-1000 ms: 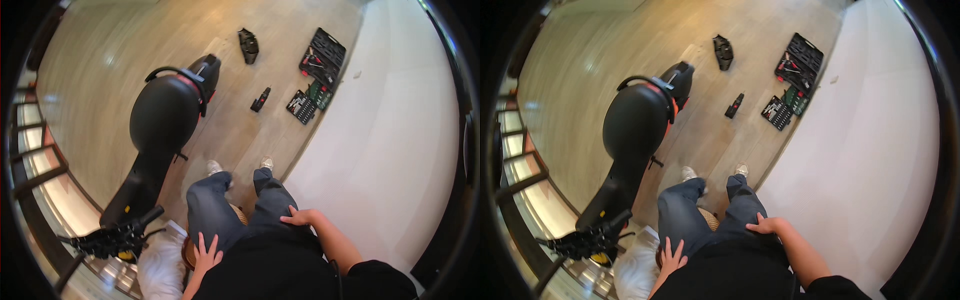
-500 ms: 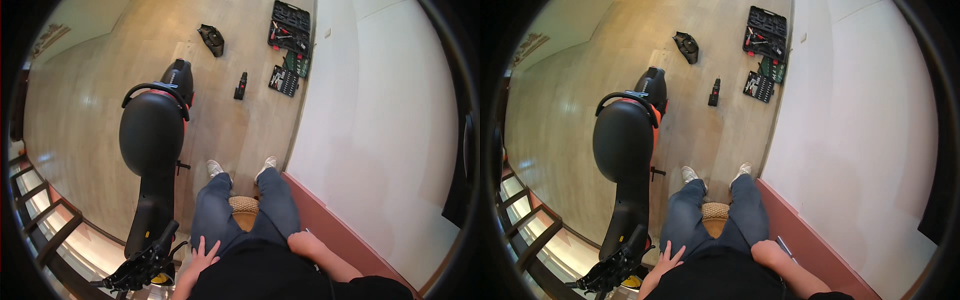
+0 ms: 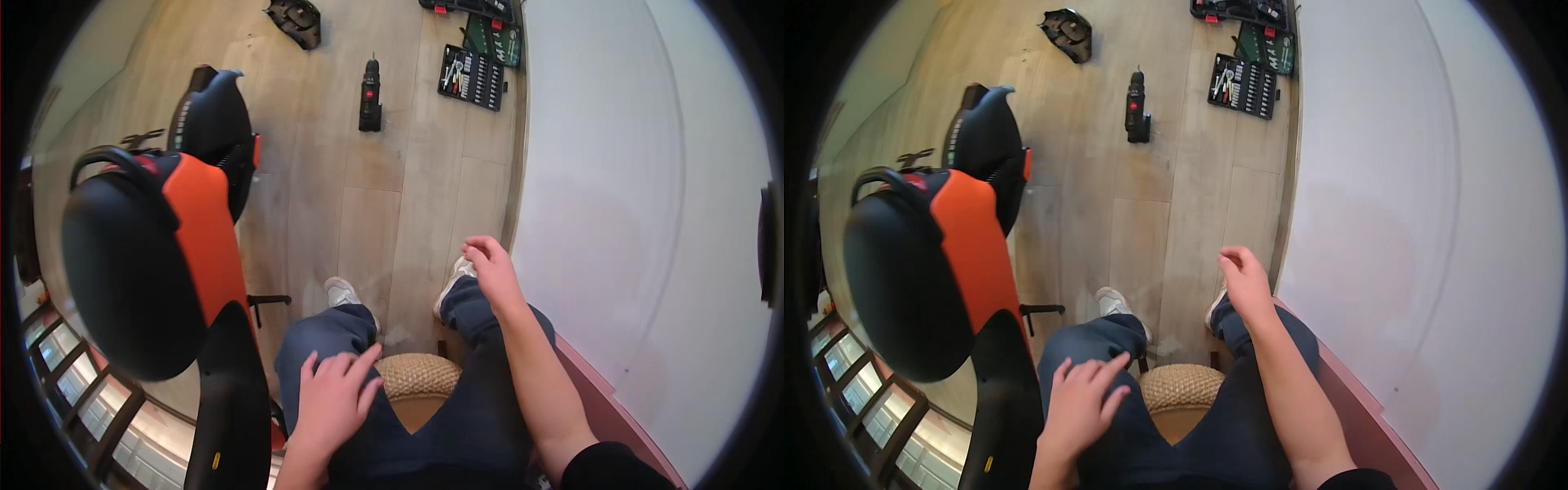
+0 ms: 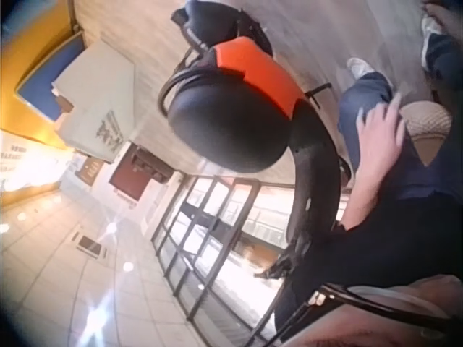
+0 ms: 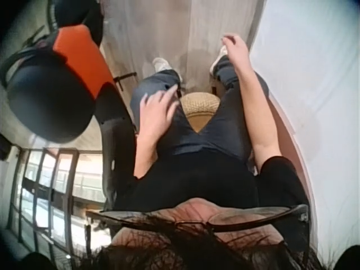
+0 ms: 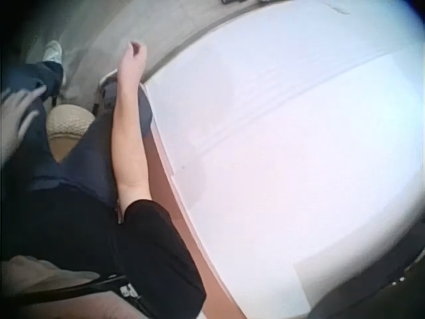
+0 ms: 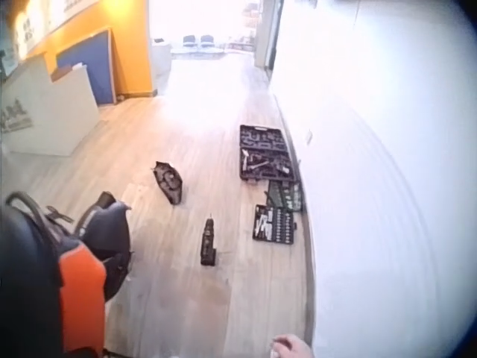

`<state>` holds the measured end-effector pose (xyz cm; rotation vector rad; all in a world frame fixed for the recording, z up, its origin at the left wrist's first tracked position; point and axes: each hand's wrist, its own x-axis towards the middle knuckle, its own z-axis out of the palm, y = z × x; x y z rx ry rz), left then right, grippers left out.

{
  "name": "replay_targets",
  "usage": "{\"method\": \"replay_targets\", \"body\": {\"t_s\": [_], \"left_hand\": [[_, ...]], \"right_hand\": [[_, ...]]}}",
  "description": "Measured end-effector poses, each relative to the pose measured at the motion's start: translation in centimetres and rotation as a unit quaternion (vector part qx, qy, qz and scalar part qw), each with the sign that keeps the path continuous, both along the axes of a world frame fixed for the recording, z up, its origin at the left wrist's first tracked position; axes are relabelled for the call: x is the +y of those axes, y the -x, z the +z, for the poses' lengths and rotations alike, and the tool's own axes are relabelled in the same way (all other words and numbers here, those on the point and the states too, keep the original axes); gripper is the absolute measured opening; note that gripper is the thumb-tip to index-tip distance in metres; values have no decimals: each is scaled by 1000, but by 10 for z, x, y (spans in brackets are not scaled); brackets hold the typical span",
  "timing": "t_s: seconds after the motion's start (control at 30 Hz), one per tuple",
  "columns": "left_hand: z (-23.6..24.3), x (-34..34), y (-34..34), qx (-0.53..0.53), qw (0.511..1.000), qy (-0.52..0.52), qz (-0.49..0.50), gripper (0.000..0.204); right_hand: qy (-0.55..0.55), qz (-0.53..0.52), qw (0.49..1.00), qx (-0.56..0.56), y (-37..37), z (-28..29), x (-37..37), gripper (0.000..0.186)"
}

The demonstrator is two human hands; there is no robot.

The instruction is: The user is seen repairing a scooter's dashboard or instrument panel using a power drill.

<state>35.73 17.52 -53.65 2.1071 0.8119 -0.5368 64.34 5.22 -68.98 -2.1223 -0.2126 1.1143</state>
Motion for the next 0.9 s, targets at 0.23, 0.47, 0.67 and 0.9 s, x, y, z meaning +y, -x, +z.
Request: {"method": "replay_targets", "body": {"t_s": [0.23,0.47,0.67,0.9], "left_hand": [[-92,14,-8,39,973,-177,142,55],[-109,-19,22,51,947,-289,130,50],[-99,-40,57,-35,941,-321,103,46],[-84,-43,69,-75,947,-311,29,36]], "right_hand": [[47,466,853,-229,8,-38,36,41],[33,474,863,-173,19,2,45,43],[-124,559,814,-93,84,77,10,43],[-376,620,673,-148,219,241,-37,23]]}}
